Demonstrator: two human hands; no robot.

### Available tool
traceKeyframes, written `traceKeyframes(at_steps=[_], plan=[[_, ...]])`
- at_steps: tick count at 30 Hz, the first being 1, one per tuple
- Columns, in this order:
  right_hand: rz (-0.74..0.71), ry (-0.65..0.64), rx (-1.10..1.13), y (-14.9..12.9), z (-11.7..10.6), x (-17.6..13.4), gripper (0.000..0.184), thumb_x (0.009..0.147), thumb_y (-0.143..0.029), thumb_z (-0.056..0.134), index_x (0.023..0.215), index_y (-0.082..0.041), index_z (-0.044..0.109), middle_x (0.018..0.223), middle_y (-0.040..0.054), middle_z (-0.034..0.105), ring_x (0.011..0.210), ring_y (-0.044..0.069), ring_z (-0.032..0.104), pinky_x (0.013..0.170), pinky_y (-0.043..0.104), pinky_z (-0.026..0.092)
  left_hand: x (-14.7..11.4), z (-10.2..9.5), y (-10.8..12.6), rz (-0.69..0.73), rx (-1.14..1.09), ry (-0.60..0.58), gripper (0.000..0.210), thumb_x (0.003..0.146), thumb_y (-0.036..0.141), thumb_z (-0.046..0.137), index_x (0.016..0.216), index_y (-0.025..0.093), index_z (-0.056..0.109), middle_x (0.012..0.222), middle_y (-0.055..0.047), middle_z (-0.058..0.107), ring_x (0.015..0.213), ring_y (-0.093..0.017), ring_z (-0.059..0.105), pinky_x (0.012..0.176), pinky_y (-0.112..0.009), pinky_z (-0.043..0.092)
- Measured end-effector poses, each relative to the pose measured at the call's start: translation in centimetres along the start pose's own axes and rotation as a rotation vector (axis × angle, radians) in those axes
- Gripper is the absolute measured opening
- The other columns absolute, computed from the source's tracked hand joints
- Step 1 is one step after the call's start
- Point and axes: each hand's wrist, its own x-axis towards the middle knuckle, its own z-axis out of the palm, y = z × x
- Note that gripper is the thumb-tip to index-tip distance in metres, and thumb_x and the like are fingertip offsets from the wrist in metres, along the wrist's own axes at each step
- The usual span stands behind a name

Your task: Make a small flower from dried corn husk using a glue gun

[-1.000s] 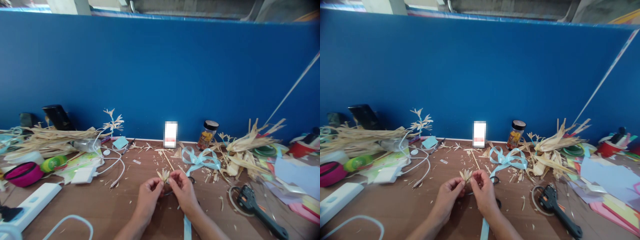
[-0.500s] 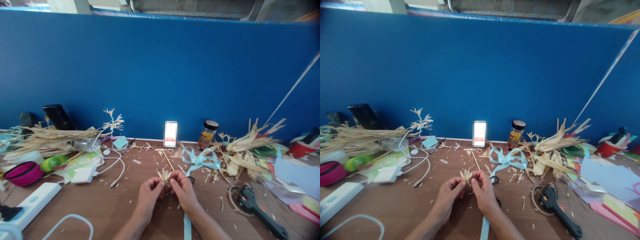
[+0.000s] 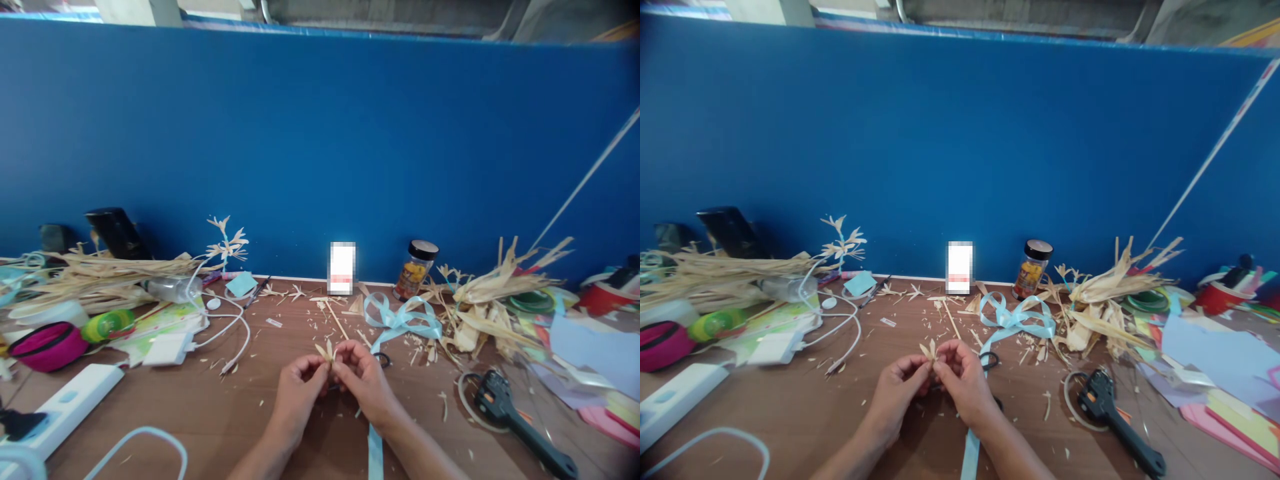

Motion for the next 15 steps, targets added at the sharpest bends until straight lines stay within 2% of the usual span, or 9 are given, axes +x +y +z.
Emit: traceKeyframes(at_steps=[8, 15], plan=[[0.012, -0.003, -0.023, 0.08, -0.01, 0.00, 0.023, 0.066, -0.030, 0.067, 0.080, -0.018, 0.053, 0.061, -0.0051, 0.051, 0.053, 0.008, 0.049, 0.047, 0.017, 0.037, -0.04, -0.13, -0.22, 0.016, 0.001, -0.039, 0.023, 0.066, 0.032, 0.064, 0.076, 0.011, 0.069, 0.051, 0.001, 0.055, 0.046, -0.008, 0.044, 0.045, -0.018, 0.034], [0.000, 0.029, -0.016, 0.59, -0.08, 0.10, 0.024, 0.066, -0.035, 0.067, 0.075, -0.018, 0.052, 0.061, -0.0047, 0.052, 0.052, 0.008, 0.049, 0.045, 0.017, 0.037, 0.02, -0.10, -0.03, 0.017, 0.030, -0.030, 0.022, 0.065, 0.032, 0.065, 0.074, 0.013, 0.070, 0.046, 0.003, 0.055, 0.043, -0.008, 0.043, 0.043, -0.017, 0.033]])
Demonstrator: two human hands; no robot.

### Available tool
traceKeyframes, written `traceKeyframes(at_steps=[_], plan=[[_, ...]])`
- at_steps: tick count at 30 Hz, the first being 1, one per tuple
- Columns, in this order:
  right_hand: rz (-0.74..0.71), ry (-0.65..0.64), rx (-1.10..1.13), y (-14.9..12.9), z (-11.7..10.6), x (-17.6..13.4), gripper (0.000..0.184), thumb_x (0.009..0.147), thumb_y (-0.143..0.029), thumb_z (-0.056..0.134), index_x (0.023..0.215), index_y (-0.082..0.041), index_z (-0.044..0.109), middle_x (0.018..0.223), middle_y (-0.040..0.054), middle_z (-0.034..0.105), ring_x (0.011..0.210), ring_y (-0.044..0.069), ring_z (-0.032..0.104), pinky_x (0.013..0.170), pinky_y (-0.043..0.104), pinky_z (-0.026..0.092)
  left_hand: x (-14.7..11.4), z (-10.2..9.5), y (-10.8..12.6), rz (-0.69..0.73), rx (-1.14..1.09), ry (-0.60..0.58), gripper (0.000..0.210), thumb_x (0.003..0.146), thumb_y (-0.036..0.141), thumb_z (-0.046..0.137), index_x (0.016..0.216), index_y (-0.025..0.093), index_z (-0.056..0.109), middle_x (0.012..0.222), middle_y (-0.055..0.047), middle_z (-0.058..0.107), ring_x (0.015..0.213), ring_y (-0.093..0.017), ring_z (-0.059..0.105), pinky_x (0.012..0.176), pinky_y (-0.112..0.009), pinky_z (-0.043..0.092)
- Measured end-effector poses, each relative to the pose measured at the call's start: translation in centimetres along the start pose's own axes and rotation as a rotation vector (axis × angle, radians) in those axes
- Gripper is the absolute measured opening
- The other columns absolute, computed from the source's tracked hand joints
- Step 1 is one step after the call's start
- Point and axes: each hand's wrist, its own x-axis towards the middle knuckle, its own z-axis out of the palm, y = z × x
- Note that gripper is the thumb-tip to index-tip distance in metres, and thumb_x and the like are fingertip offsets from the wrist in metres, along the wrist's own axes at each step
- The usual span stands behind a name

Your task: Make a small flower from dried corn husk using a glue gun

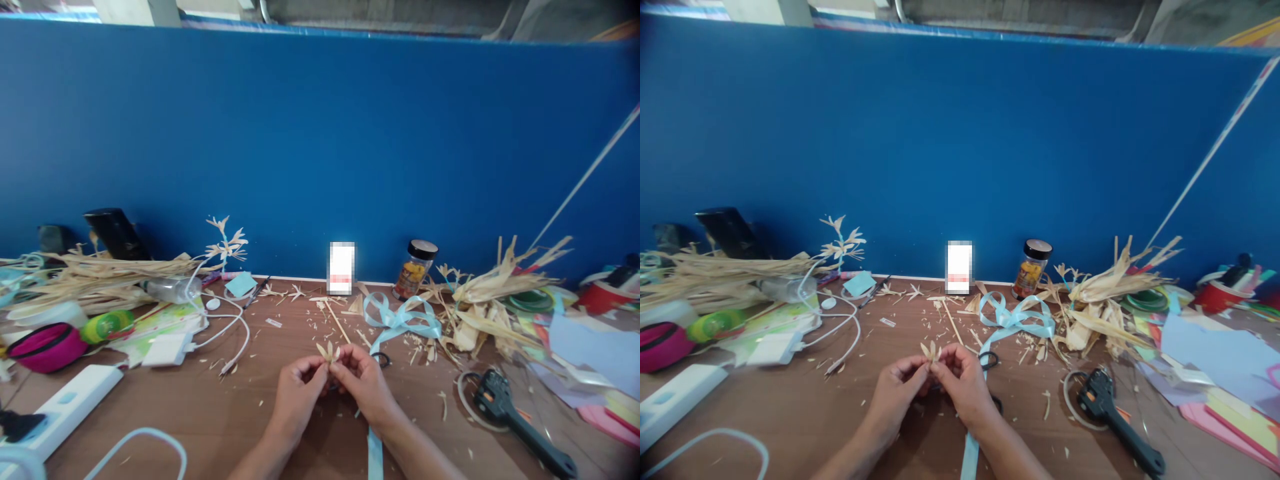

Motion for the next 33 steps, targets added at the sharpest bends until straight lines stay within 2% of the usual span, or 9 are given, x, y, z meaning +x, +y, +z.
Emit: traceKeyframes(at_steps=[7, 13, 18, 24, 33], plan=[[-0.006, 0.026, -0.016, 0.22, -0.32, 0.15, 0.021, 0.069, -0.035, 0.064, 0.075, -0.017, 0.053, 0.060, -0.0043, 0.054, 0.052, 0.009, 0.051, 0.046, 0.018, 0.038, -0.01, -0.19, -0.14, 0.008, 0.029, 0.012, 0.025, 0.066, 0.034, 0.064, 0.077, 0.012, 0.070, 0.053, 0.000, 0.061, 0.046, -0.009, 0.047, 0.045, -0.018, 0.037], [-0.021, 0.029, -0.040, -0.32, -0.21, 0.09, 0.022, 0.070, -0.037, 0.062, 0.071, -0.017, 0.053, 0.056, -0.0044, 0.052, 0.051, 0.009, 0.048, 0.045, 0.018, 0.036, -0.09, -0.14, 0.21, 0.034, 0.045, -0.026, 0.020, 0.068, 0.030, 0.063, 0.076, 0.013, 0.070, 0.057, -0.001, 0.063, 0.050, -0.010, 0.051, 0.048, -0.018, 0.039], [-0.032, 0.040, -0.052, -0.31, -0.13, 0.07, 0.020, 0.072, -0.034, 0.061, 0.071, -0.017, 0.052, 0.059, -0.0044, 0.051, 0.051, 0.008, 0.048, 0.045, 0.018, 0.035, -0.12, -0.02, 0.53, -0.001, 0.026, -0.056, 0.018, 0.065, 0.028, 0.066, 0.075, 0.014, 0.070, 0.067, -0.003, 0.068, 0.057, -0.012, 0.056, 0.051, -0.018, 0.041], [-0.034, 0.039, -0.085, -0.25, -0.02, 0.06, 0.020, 0.073, -0.034, 0.060, 0.072, -0.016, 0.051, 0.059, -0.0041, 0.050, 0.053, 0.009, 0.048, 0.045, 0.017, 0.036, -0.02, -0.25, -0.01, -0.047, 0.016, -0.006, 0.021, 0.065, 0.030, 0.066, 0.078, 0.013, 0.069, 0.062, -0.003, 0.068, 0.052, -0.010, 0.053, 0.048, -0.018, 0.039], [-0.091, 0.027, -0.145, -0.13, 0.32, -0.30, 0.013, 0.076, -0.030, 0.056, 0.079, -0.018, 0.051, 0.066, -0.0028, 0.053, 0.056, 0.009, 0.048, 0.048, 0.018, 0.037, -0.02, -0.24, 0.20, -0.064, -0.118, 0.011, 0.015, 0.066, 0.026, 0.066, 0.073, 0.013, 0.066, 0.059, 0.001, 0.062, 0.051, -0.007, 0.048, 0.048, -0.015, 0.037]])
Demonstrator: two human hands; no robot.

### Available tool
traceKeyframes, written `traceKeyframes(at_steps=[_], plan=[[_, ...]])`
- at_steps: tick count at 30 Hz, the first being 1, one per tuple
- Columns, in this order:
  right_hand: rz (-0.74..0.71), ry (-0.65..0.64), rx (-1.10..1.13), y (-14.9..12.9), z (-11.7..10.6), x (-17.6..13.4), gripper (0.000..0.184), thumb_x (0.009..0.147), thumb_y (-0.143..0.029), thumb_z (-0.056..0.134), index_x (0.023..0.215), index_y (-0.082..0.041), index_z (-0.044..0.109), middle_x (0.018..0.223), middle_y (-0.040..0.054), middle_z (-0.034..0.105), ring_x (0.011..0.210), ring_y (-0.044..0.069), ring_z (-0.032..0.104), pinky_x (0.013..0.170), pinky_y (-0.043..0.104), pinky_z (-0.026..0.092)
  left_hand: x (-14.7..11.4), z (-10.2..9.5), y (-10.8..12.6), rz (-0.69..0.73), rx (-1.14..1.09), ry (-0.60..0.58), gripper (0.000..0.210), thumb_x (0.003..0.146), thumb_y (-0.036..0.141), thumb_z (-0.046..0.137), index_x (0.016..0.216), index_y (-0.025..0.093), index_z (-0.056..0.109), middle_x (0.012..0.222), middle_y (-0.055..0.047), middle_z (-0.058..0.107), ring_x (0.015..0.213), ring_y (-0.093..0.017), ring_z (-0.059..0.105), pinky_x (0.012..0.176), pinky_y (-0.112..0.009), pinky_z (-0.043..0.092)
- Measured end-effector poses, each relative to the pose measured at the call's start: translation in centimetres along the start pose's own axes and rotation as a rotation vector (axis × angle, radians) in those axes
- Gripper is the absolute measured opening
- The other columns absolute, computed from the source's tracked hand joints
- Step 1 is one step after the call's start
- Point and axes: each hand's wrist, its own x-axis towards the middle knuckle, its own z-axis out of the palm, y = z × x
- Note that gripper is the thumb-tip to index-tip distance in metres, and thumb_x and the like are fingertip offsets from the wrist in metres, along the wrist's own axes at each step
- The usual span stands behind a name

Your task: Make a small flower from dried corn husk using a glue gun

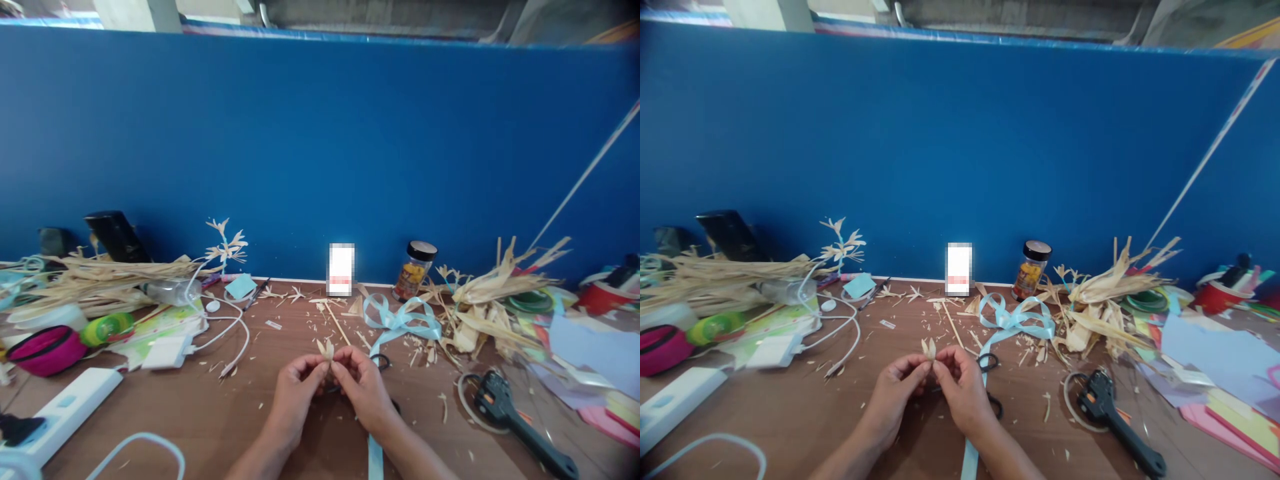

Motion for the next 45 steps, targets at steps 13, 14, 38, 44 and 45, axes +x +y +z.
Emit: traceKeyframes(at_steps=[13, 14, 38, 44, 45], plan=[[0.119, -0.122, 0.261, -0.1, -0.4, 0.0, 0.022, 0.073, -0.034, 0.062, 0.073, -0.016, 0.050, 0.058, -0.0045, 0.050, 0.052, 0.007, 0.045, 0.045, 0.016, 0.035, 0.2, -0.3, 0.0, -0.007, -0.121, -0.098, 0.011, 0.060, 0.021, 0.072, 0.062, 0.014, 0.064, 0.052, 0.003, 0.059, 0.047, -0.005, 0.046, 0.047, -0.015, 0.035], [0.150, -0.131, 0.310, -0.3, -0.4, 0.0, 0.023, 0.071, -0.034, 0.064, 0.073, -0.016, 0.050, 0.058, -0.0047, 0.050, 0.051, 0.007, 0.045, 0.045, 0.016, 0.034, 0.1, -0.3, 0.1, 0.002, -0.130, -0.118, 0.011, 0.059, 0.020, 0.072, 0.061, 0.014, 0.064, 0.051, 0.003, 0.058, 0.047, -0.005, 0.045, 0.047, -0.015, 0.034], [0.320, -0.316, 0.575, -0.1, -0.8, -0.5, 0.031, 0.062, -0.028, 0.074, 0.072, -0.017, 0.047, 0.058, -0.0044, 0.054, 0.046, 0.006, 0.048, 0.042, 0.015, 0.031, -0.7, -0.3, 0.5, 0.003, -0.294, -0.410, 0.015, 0.062, 0.016, 0.070, 0.055, 0.015, 0.057, 0.060, 0.002, 0.053, 0.052, -0.014, 0.056, 0.052, -0.029, 0.045], [0.274, -0.151, 0.503, -0.3, -0.2, -0.3, 0.028, 0.065, -0.033, 0.070, 0.071, -0.018, 0.048, 0.057, -0.0050, 0.053, 0.049, 0.007, 0.049, 0.044, 0.015, 0.032, -0.4, 0.0, 0.3, 0.042, -0.165, -0.203, 0.011, 0.065, 0.020, 0.068, 0.060, 0.015, 0.060, 0.057, 0.003, 0.053, 0.052, -0.009, 0.050, 0.052, -0.021, 0.040], [0.250, -0.113, 0.479, -0.4, -0.1, -0.2, 0.027, 0.066, -0.034, 0.069, 0.072, -0.017, 0.048, 0.057, -0.0049, 0.053, 0.051, 0.007, 0.050, 0.044, 0.015, 0.032, -0.3, 0.0, 0.2, 0.062, -0.122, -0.160, 0.010, 0.066, 0.021, 0.067, 0.061, 0.014, 0.061, 0.057, 0.002, 0.053, 0.053, -0.009, 0.049, 0.052, -0.020, 0.039]])
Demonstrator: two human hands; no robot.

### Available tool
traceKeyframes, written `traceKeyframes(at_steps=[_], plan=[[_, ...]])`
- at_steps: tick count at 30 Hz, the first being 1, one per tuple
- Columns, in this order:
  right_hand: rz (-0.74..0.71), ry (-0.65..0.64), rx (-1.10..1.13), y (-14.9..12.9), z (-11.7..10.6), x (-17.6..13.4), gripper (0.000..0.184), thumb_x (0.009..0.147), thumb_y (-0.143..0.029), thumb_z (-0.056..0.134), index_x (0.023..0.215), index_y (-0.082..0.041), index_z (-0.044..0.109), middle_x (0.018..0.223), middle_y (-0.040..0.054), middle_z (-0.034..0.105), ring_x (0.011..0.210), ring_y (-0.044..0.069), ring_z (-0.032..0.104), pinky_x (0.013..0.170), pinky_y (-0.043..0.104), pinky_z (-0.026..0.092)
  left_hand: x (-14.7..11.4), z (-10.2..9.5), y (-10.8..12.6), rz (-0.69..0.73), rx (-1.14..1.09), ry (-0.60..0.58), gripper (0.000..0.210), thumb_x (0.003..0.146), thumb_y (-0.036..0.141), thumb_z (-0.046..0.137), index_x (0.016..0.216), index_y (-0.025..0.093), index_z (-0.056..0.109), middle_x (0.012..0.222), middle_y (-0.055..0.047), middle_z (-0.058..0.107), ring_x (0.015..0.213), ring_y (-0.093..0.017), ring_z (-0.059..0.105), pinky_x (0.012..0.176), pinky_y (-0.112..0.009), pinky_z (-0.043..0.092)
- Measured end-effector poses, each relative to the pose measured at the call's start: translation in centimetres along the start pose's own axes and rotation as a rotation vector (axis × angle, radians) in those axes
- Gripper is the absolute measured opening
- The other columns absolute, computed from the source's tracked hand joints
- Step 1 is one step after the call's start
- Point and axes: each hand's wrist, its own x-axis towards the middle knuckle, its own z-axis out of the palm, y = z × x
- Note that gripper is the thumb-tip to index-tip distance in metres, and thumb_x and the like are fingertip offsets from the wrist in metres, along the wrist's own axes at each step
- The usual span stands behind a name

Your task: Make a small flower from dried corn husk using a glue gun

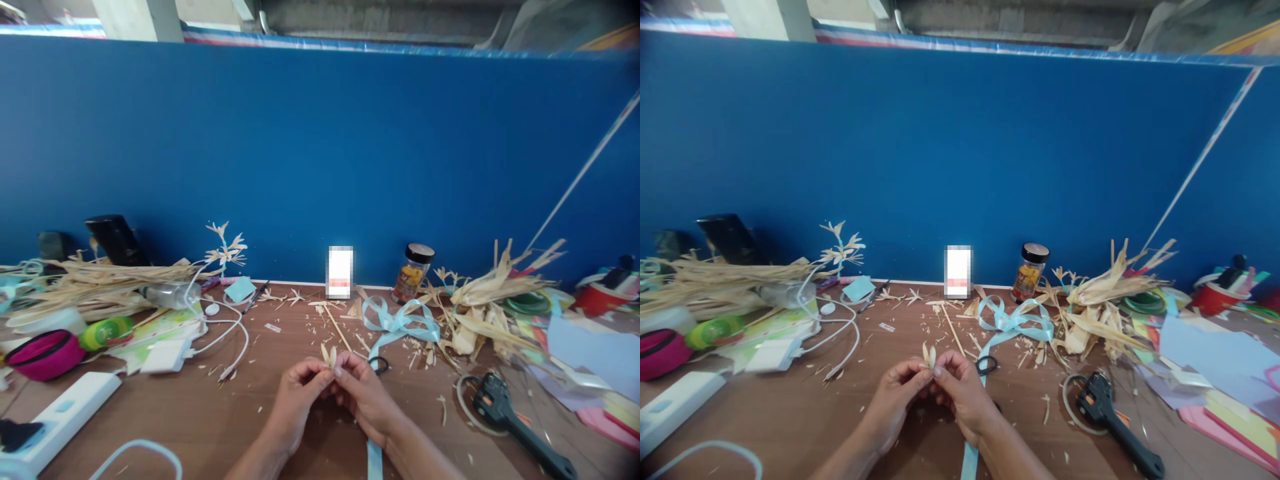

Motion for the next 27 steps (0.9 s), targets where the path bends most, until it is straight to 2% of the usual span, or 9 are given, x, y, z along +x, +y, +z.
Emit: traceKeyframes(at_steps=[3, 7, 14, 18, 22, 25, 27], plan=[[-0.071, 0.046, -0.077, 0.1, 0.3, 0.2, 0.026, 0.068, -0.035, 0.067, 0.074, -0.017, 0.050, 0.056, -0.0052, 0.053, 0.049, 0.007, 0.048, 0.044, 0.015, 0.032, 0.2, 0.0, 0.0, 0.046, 0.094, 0.064, 0.011, 0.066, 0.023, 0.067, 0.062, 0.014, 0.064, 0.059, 0.002, 0.053, 0.053, -0.008, 0.047, 0.051, -0.019, 0.038], [-0.098, 0.035, -0.177, 0.3, 0.3, 0.3, 0.024, 0.072, -0.037, 0.063, 0.074, -0.015, 0.051, 0.057, -0.0042, 0.054, 0.050, 0.007, 0.049, 0.044, 0.016, 0.033, 0.2, 0.1, 0.1, 0.083, 0.131, 0.103, 0.010, 0.064, 0.023, 0.068, 0.063, 0.014, 0.065, 0.062, 0.002, 0.053, 0.053, -0.008, 0.047, 0.049, -0.018, 0.038], [-0.076, -0.005, -0.176, 0.7, -0.2, 0.4, 0.029, 0.073, -0.044, 0.060, 0.071, -0.017, 0.050, 0.056, -0.0050, 0.049, 0.050, 0.008, 0.045, 0.045, 0.017, 0.034, 0.0, 0.1, 0.6, 0.224, 0.325, 0.037, 0.013, 0.069, 0.026, 0.063, 0.064, 0.015, 0.068, 0.067, -0.003, 0.055, 0.063, -0.014, 0.053, 0.058, -0.022, 0.043], [-0.019, -0.060, -0.117, 0.2, -0.1, 0.1, 0.029, 0.075, -0.045, 0.058, 0.073, -0.016, 0.051, 0.054, -0.0050, 0.049, 0.047, 0.006, 0.042, 0.045, 0.016, 0.031, -0.1, 0.2, 0.6, 0.173, 0.204, -0.016, 0.011, 0.069, 0.025, 0.064, 0.068, 0.016, 0.068, 0.072, -0.002, 0.054, 0.058, -0.010, 0.051, 0.052, -0.020, 0.042], [0.057, -0.157, -0.071, -0.6, 0.1, -0.4, 0.030, 0.073, -0.045, 0.059, 0.073, -0.016, 0.052, 0.057, -0.0039, 0.050, 0.045, 0.005, 0.039, 0.045, 0.016, 0.029, -0.2, 0.1, 0.2, 0.051, 0.031, -0.030, 0.008, 0.068, 0.023, 0.066, 0.068, 0.017, 0.062, 0.061, 0.002, 0.056, 0.048, -0.008, 0.052, 0.048, -0.019, 0.038], [0.076, -0.200, -0.076, -0.9, 0.0, -0.5, 0.031, 0.073, -0.046, 0.059, 0.072, -0.015, 0.052, 0.056, -0.0043, 0.047, 0.044, 0.004, 0.038, 0.044, 0.017, 0.029, -0.1, 0.0, 0.2, -0.037, 0.027, -0.085, 0.012, 0.067, 0.025, 0.066, 0.073, 0.016, 0.062, 0.054, 0.001, 0.058, 0.047, -0.010, 0.053, 0.046, -0.019, 0.034], [0.090, -0.212, -0.077, -1.0, -0.2, -0.5, 0.032, 0.072, -0.046, 0.060, 0.072, -0.015, 0.052, 0.054, -0.0055, 0.045, 0.043, 0.004, 0.037, 0.044, 0.017, 0.029, -0.1, -0.1, 0.4, -0.044, 0.052, -0.114, 0.013, 0.067, 0.027, 0.066, 0.072, 0.015, 0.063, 0.057, 0.001, 0.058, 0.049, -0.010, 0.054, 0.045, -0.019, 0.033]])
